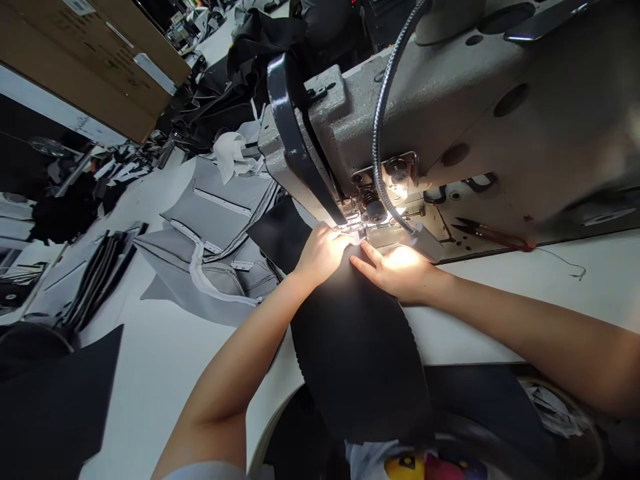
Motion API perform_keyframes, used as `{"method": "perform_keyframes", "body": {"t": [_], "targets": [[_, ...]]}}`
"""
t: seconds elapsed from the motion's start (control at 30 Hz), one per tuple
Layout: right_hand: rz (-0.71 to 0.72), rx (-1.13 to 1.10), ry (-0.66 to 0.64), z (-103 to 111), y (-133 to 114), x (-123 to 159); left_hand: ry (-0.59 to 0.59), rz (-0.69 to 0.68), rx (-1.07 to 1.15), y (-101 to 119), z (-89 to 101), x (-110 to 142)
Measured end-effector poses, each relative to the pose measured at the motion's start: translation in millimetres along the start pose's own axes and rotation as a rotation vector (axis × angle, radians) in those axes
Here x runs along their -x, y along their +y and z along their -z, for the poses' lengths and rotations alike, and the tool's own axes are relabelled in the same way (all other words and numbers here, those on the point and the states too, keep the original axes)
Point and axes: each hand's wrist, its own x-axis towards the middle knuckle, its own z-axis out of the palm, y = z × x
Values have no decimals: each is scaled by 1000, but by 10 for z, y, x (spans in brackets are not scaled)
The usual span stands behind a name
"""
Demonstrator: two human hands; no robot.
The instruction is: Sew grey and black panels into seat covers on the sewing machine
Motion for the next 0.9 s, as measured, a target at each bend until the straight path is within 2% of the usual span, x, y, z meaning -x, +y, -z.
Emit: {"method": "perform_keyframes", "body": {"t": [0.13,0.3,0.47,0.6,0.7,0.8,0.9], "targets": [[-35,-15,-28,10,0,7,15,41,44,-23,-13,-31],[-57,-3,-7,-4,-22,7,-21,35,42,3,32,-57],[-85,-50,104,-76,-41,10,-53,41,61,3,29,-65],[-85,-173,217,-212,45,-21,-60,71,34,62,35,-57],[-78,-236,271,-350,141,-77,23,72,46,331,128,18],[-175,-292,249,-442,248,-172,133,-30,189,756,158,129],[-230,-192,240,-416,314,-249,151,-264,233,1089,19,179]]}}
